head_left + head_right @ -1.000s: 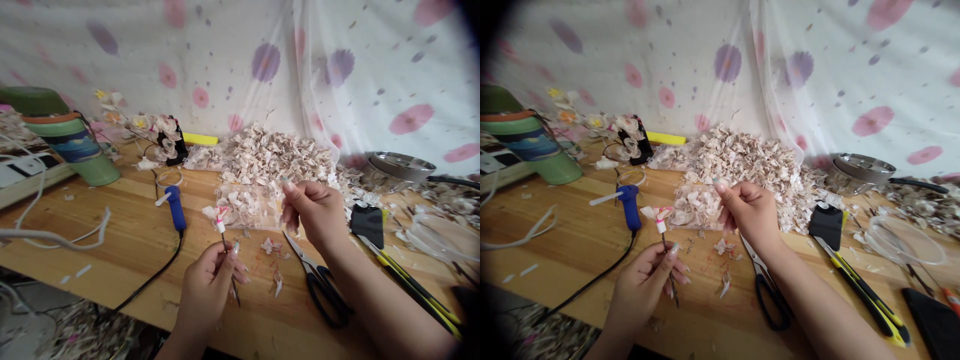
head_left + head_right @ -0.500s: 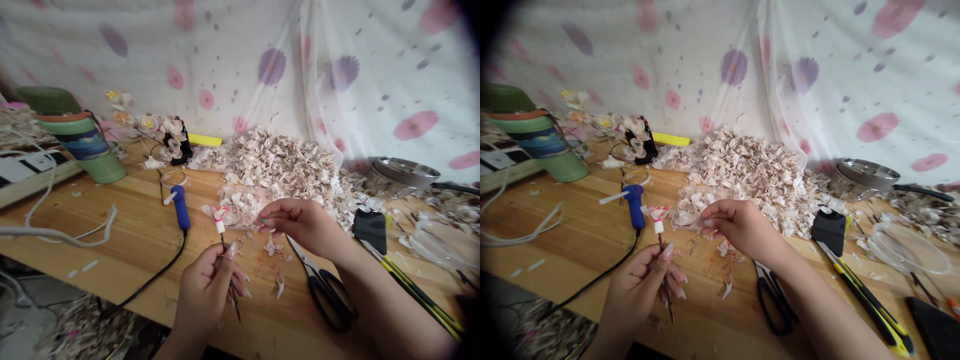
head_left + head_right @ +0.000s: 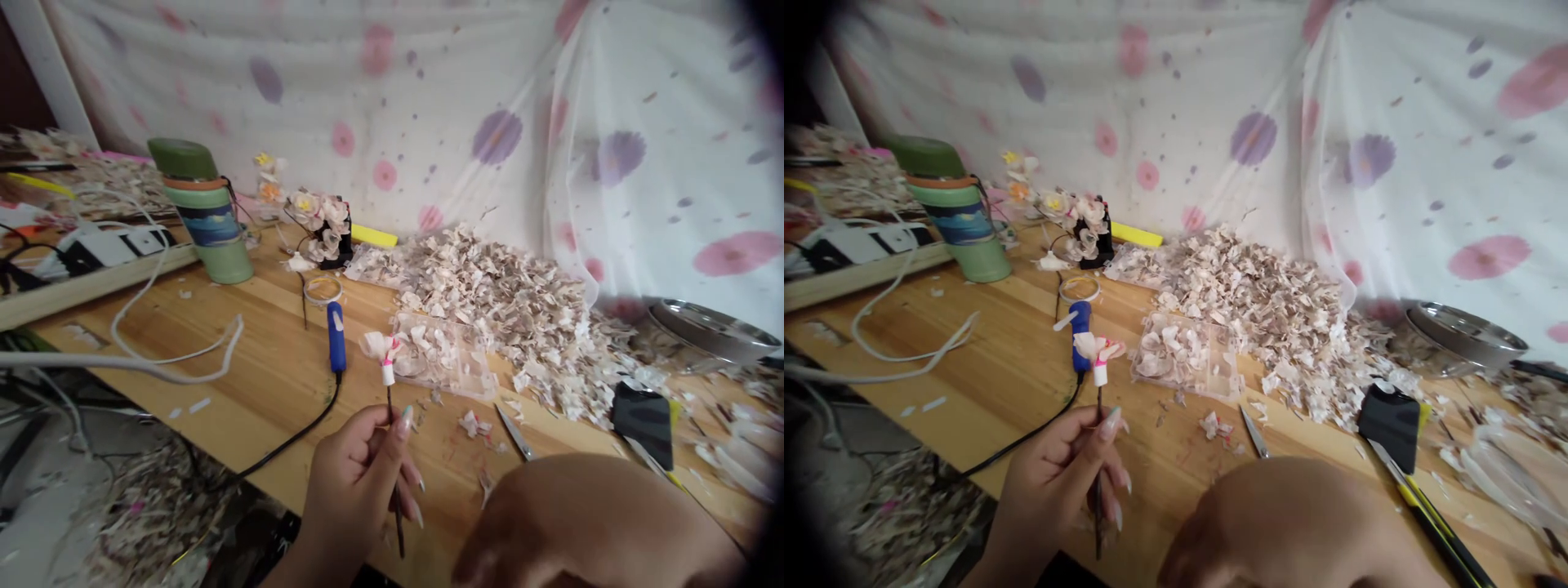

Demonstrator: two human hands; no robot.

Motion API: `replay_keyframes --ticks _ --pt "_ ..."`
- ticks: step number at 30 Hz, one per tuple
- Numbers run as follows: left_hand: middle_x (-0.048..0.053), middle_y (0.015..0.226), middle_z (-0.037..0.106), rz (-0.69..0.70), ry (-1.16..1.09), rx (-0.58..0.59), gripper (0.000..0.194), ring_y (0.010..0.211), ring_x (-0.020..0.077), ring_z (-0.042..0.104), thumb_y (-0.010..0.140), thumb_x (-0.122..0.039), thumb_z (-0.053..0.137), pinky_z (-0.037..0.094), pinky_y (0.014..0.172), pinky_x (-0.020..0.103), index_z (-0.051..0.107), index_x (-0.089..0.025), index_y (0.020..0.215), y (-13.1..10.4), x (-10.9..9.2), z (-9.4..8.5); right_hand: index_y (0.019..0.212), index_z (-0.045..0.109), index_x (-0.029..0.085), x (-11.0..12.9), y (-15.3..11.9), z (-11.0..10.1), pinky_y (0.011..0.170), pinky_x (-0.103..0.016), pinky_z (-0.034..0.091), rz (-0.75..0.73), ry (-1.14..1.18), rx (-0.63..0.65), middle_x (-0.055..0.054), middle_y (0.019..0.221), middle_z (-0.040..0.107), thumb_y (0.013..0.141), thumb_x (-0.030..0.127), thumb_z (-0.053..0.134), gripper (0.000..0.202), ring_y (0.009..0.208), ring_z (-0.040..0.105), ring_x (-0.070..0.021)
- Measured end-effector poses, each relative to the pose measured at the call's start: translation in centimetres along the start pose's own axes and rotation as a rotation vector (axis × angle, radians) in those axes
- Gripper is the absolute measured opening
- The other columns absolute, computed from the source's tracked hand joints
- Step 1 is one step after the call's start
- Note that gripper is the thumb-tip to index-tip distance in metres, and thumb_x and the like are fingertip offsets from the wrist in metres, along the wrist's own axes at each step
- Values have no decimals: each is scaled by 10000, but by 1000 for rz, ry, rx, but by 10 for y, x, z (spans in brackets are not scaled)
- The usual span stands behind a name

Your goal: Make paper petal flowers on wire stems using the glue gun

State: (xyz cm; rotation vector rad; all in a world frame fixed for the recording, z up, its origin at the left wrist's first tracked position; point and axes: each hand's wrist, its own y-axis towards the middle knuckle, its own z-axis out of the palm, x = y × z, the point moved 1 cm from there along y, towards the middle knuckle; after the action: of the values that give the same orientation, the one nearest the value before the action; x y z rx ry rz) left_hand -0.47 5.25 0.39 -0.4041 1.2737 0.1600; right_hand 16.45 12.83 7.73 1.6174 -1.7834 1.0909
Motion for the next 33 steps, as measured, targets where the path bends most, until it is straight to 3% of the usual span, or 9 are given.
replay_keyframes --ticks 3,6,10,12,14,21,25,28,33 --pt "-23 467 629 9 -17 54 404 297 97 572 815 -569 614 411 324 143 623 -165 806 1 1 -9 933 758 164 0 10 2 787 -243 549 -3 -86 10 -92 902 778 825 2 568 272 854 736 -191" --pt "-24 463 625 28 -24 62 411 292 94 567 834 -576 586 404 321 138 619 -168 800 0 0 -16 898 733 161 -12 25 -2 712 -253 543 67 -90 -193 -53 732 738 861 23 488 283 700 692 -149" --pt "-29 475 615 69 -10 66 388 297 80 557 851 -547 583 400 326 129 621 -167 783 -5 -3 -23 950 702 157 -40 60 -7 695 -243 523 168 80 -516 -58 820 715 946 178 453 250 742 662 -135" --pt "-31 483 616 91 1 57 371 299 75 554 856 -530 586 404 331 126 632 -167 792 -7 -5 -27 957 696 167 -52 85 -8 762 -276 508 209 64 -644 -58 910 712 913 234 542 174 833 650 -160" --pt "-30 485 618 107 17 49 352 302 73 555 861 -506 591 410 337 125 639 -166 786 -10 -7 -30 955 684 169 -61 111 -9 703 -277 495 232 41 -751 -52 895 697 892 255 563 162 783 628 -162" --pt "-27 470 623 132 -4 -30 292 298 67 544 834 -453 644 417 345 120 675 -167 784 -14 -9 -40 726 602 199 -63 175 -18 610 -236 447 304 -2 -849 5 725 627 788 243 671 103 689 581 -145" --pt "-23 457 620 145 -17 -10 295 296 75 547 812 -457 666 423 335 121 672 -170 744 -16 -13 -46 933 591 175 -73 193 -20 582 -266 442 453 -25 -957 -46 808 646 739 399 722 324 712 608 -185" --pt "-25 448 617 154 -7 -81 281 296 70 538 813 -442 666 413 342 121 668 -174 728 -18 -15 -51 1013 579 139 -89 204 -22 555 -276 436 548 -23 -972 -58 756 652 702 488 744 496 664 620 -198" --pt "-28 449 615 170 17 -111 279 303 65 534 820 -435 653 403 356 123 665 -181 703 -21 -18 -56 1032 620 144 -105 222 -25 654 -288 491 582 -16 -928 -93 939 676 728 408 763 427 755 640 -188"
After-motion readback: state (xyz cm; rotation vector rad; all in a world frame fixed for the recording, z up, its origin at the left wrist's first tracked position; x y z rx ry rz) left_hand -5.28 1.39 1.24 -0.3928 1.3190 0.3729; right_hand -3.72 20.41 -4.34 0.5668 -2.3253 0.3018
